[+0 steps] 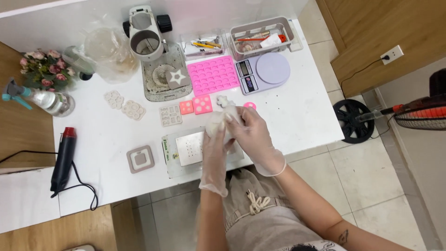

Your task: Removing a wax bear shape from a silicone mold and refining its edges with a carving tool.

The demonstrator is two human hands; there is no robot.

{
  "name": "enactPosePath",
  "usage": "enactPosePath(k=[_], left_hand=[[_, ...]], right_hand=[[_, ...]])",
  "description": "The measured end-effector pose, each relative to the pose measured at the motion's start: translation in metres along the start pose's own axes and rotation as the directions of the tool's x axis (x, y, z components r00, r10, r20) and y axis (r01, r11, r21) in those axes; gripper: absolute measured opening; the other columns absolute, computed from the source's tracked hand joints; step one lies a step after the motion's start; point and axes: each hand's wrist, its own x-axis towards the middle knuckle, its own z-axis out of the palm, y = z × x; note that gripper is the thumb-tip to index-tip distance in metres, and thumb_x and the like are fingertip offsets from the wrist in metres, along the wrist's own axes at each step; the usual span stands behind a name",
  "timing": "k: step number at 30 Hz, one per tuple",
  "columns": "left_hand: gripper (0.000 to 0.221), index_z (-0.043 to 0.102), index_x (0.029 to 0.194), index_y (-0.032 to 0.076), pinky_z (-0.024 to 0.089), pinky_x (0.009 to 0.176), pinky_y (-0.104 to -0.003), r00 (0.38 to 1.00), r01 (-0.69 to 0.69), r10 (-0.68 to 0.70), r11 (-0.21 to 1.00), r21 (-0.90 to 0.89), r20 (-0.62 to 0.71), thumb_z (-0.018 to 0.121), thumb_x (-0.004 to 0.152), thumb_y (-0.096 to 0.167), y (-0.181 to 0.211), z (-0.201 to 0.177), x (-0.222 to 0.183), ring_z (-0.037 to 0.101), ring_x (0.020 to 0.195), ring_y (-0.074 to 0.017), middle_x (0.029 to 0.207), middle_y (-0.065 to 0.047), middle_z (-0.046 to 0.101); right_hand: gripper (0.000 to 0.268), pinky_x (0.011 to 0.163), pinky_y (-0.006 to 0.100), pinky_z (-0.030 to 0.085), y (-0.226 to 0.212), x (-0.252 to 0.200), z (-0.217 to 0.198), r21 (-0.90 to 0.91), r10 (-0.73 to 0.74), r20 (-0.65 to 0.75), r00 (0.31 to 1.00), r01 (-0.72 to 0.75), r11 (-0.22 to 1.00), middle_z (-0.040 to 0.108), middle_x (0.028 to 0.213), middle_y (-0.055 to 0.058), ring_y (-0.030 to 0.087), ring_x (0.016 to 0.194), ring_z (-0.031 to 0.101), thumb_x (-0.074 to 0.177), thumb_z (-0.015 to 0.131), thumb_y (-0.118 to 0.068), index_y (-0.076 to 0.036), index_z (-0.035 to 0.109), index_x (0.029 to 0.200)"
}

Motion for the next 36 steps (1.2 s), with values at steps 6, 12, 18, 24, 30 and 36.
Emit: enactPosePath(k=[6, 12, 18, 24, 30, 36], left_hand=[[0.046, 0.065, 0.115, 0.021, 0.062, 0.056, -0.033, 0.911, -0.065, 0.135, 0.980, 0.187, -0.390, 0.083, 0.078, 0.043, -0.009, 0.010, 0.008, 0.065, 0.088, -0.0175, 0.099, -0.002, 0.065], [0.042, 0.067, 0.106, 0.015, 0.062, 0.055, -0.028, 0.930, -0.183, 0.220, 0.972, 0.149, -0.294, 0.087, 0.076, 0.037, 0.009, 0.011, -0.019, 0.067, 0.078, -0.0135, 0.089, -0.006, 0.071], [0.041, 0.067, 0.100, 0.013, 0.060, 0.060, -0.023, 0.927, -0.240, 0.262, 0.964, 0.113, -0.270, 0.091, 0.072, 0.031, 0.010, 0.004, -0.017, 0.066, 0.074, -0.0097, 0.084, -0.006, 0.073], [0.045, 0.066, 0.105, 0.014, 0.065, 0.056, -0.030, 0.947, -0.213, 0.237, 0.969, 0.128, -0.219, 0.087, 0.074, 0.039, 0.014, -0.001, -0.022, 0.068, 0.074, -0.0134, 0.087, -0.009, 0.071], [0.065, 0.054, 0.134, 0.019, 0.058, 0.086, -0.031, 0.960, -0.276, 0.280, 0.928, 0.252, 0.020, 0.085, 0.080, 0.039, 0.031, -0.014, -0.033, 0.057, 0.096, -0.0109, 0.106, -0.005, 0.061], [0.067, 0.056, 0.142, 0.019, 0.051, 0.106, -0.048, 0.950, -0.299, 0.159, 0.700, 0.649, 0.267, 0.081, 0.083, 0.039, 0.044, -0.010, -0.046, 0.053, 0.137, -0.0363, 0.137, -0.023, 0.061]], right_hand=[[0.034, 0.076, 0.050, 0.056, -0.009, -0.014, -0.011, -0.300, -0.084, 0.024, 0.996, 0.087, 0.950, 0.073, 0.096, 0.013, 0.035, 0.092, 0.072, 0.094, 0.069, -0.040, -0.008, 0.074, 0.107], [0.033, 0.065, 0.034, 0.052, -0.014, -0.021, -0.017, 0.041, -0.191, 0.002, 0.982, 0.191, 0.981, 0.072, 0.077, 0.009, 0.011, 0.073, 0.055, 0.103, 0.060, -0.027, -0.004, 0.075, 0.085], [0.042, 0.058, 0.027, 0.044, -0.006, -0.019, -0.021, 0.072, -0.248, 0.035, 0.968, 0.245, 0.967, 0.059, 0.061, 0.004, 0.010, 0.067, 0.049, 0.108, 0.060, -0.032, -0.007, 0.071, 0.076], [0.040, 0.059, 0.023, 0.039, 0.033, 0.002, -0.023, 0.081, -0.039, 0.067, 0.997, 0.034, 0.996, 0.059, 0.067, 0.000, 0.010, 0.066, 0.050, 0.108, 0.059, -0.037, -0.011, 0.071, 0.079], [0.037, 0.067, 0.028, 0.048, -0.029, -0.008, -0.039, -0.038, 0.017, 0.202, 0.979, -0.010, 0.999, 0.069, 0.085, 0.006, 0.014, 0.080, 0.061, 0.105, 0.064, -0.038, -0.009, 0.075, 0.085], [0.042, 0.067, 0.041, 0.055, -0.046, 0.000, -0.044, -0.183, 0.099, 0.410, 0.907, -0.025, 0.983, 0.071, 0.093, 0.022, 0.032, 0.078, 0.065, 0.103, 0.056, -0.039, -0.001, 0.073, 0.111]])
